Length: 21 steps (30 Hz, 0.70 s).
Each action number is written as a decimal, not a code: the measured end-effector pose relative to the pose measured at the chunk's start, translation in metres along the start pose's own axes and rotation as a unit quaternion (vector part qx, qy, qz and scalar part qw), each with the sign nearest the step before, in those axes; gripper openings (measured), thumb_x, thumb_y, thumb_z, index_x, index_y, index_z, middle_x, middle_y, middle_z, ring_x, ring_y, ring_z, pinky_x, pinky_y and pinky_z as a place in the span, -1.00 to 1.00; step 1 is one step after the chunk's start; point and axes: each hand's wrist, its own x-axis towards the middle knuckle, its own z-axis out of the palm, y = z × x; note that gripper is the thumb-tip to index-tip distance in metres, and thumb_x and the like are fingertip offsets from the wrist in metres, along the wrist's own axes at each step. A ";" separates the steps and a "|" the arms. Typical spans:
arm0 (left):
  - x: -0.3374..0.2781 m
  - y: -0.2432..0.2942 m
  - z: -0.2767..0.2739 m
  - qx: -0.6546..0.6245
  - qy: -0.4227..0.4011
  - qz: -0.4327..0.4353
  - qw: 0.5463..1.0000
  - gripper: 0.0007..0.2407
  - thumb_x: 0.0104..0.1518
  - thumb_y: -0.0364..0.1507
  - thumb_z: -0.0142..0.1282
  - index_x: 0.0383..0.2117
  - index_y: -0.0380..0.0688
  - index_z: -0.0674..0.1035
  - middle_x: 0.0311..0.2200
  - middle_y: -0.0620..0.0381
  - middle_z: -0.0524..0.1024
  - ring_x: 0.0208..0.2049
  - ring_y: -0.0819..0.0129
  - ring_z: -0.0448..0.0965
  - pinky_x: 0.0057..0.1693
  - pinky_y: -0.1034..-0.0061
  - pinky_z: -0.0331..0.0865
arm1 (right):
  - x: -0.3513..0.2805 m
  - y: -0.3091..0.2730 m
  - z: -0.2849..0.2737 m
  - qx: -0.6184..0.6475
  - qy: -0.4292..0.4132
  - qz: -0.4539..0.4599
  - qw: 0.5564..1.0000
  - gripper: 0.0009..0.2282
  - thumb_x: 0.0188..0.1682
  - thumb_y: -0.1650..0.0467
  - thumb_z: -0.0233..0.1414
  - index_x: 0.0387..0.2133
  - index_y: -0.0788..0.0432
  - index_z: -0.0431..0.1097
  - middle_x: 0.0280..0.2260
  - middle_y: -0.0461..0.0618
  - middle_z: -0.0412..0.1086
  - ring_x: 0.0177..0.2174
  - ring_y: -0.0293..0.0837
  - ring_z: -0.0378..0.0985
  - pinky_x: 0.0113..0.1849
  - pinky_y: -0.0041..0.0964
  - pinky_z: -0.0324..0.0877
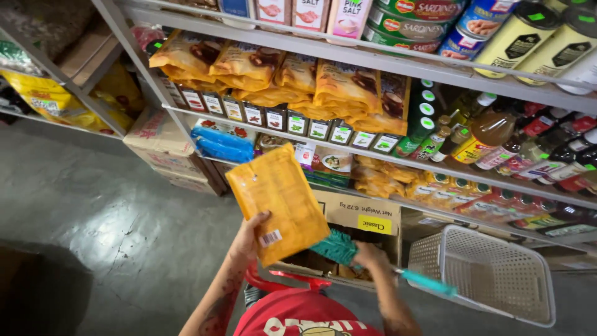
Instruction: Selecting various packaged food items from store shelves and placing them into a cardboard box.
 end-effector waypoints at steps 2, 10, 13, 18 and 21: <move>0.000 0.018 -0.005 0.020 0.017 0.038 0.999 -0.63 0.08 -0.40 0.14 0.04 -0.18 0.49 -0.16 0.03 0.62 -0.23 0.14 0.68 -0.14 0.19 0.61 | -0.030 0.021 -0.025 0.076 -0.025 -0.013 0.997 -0.47 -0.25 0.34 0.30 0.10 -0.11 0.45 -0.20 0.06 0.63 -0.20 -0.03 0.68 -0.07 -0.10 0.51; 0.010 0.085 -0.050 0.078 0.036 0.249 0.965 -0.66 0.13 -0.48 0.16 0.06 -0.24 0.48 -0.13 0.06 0.59 -0.21 0.21 0.65 -0.17 0.24 0.60 | -0.153 0.167 -0.081 0.191 0.036 0.050 0.980 -0.56 -0.27 0.36 0.42 -0.10 0.11 0.47 -0.53 -0.12 0.44 -0.58 -0.18 0.52 -0.56 -0.24 0.37; 0.013 0.086 -0.037 0.089 0.024 0.293 0.952 -0.65 0.16 -0.47 0.18 0.08 -0.28 0.47 -0.09 0.03 0.59 -0.17 0.21 0.66 -0.11 0.28 0.62 | -0.157 0.149 -0.051 0.412 0.081 -0.001 0.907 -0.54 -0.24 0.28 0.30 -0.08 0.21 0.43 -0.59 -0.03 0.37 -0.60 -0.16 0.33 -0.56 -0.26 0.18; 0.021 0.052 0.020 0.077 0.037 0.161 0.983 -0.57 0.20 -0.15 -0.01 0.13 -0.09 0.39 -0.09 0.11 0.57 -0.20 0.25 0.65 -0.23 0.23 0.59 | -0.106 0.043 0.025 0.169 0.223 -0.046 0.959 -0.50 -0.07 0.07 0.18 -0.03 0.20 0.48 -0.29 0.21 0.61 -0.30 0.04 0.67 -0.25 -0.08 0.53; 0.034 0.028 0.026 0.099 -0.035 0.175 0.979 -0.54 0.28 -0.12 -0.07 0.19 -0.14 0.37 -0.04 0.10 0.55 -0.13 0.28 0.61 -0.09 0.32 0.55 | -0.087 0.000 0.025 0.184 0.311 -0.204 0.910 -0.35 -0.17 0.16 0.22 0.20 0.09 0.26 -0.28 0.21 0.57 -0.31 0.09 0.67 -0.23 -0.05 0.50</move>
